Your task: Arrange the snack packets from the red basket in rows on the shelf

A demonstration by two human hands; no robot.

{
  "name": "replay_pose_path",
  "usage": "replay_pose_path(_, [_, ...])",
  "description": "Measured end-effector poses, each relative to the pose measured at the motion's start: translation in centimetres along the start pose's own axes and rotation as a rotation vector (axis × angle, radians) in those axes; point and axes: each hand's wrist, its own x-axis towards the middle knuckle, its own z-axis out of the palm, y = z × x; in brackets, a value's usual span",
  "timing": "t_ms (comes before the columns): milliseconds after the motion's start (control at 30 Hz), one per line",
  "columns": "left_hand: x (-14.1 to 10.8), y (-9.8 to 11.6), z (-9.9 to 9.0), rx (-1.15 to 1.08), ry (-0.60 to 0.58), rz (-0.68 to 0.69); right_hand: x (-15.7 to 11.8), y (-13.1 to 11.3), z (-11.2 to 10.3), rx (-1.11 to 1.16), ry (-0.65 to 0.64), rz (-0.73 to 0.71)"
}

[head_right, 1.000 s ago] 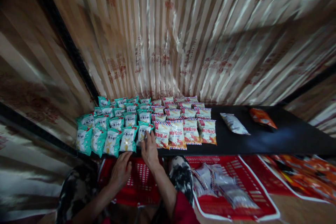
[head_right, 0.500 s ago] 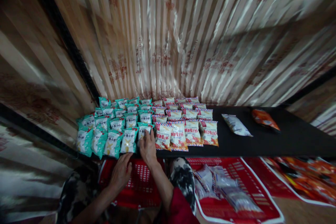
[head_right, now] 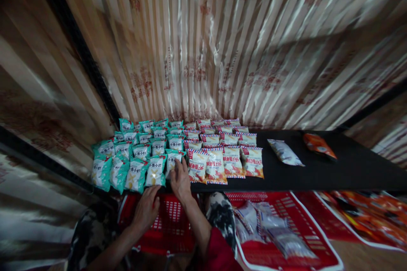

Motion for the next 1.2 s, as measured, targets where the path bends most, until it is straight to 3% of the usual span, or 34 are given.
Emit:
replay_pose_path(333, [0.0,0.2,-0.5,-0.003,-0.052,-0.013,0.4,-0.5,0.3,0.02,0.013,0.01])
replay_pose_path(600, [-0.3,0.7,-0.9,-0.061,0.047,0.023,0.1,0.2,0.6,0.017,0.018,0.012])
replay_pose_path(700, [-1.5,0.7,-1.7,-0.093,0.088,-0.032,0.0,0.5,0.8,0.014,0.028,0.007])
replay_pose_path(933, [-3.7,-2.1,-3.5,-0.031,0.211,-0.248,0.1,0.8,0.9,0.024,0.01,-0.004])
replay_pose_path(1067, [-3.2,-3.6,-3.3,-0.008,0.232,-0.214,0.1,0.8,0.9,0.009,0.015,-0.01])
replay_pose_path(1200, [-2.4,-3.6,-3.0,-0.02,0.245,-0.18,0.0,1.0,0.9,-0.005,0.006,-0.016])
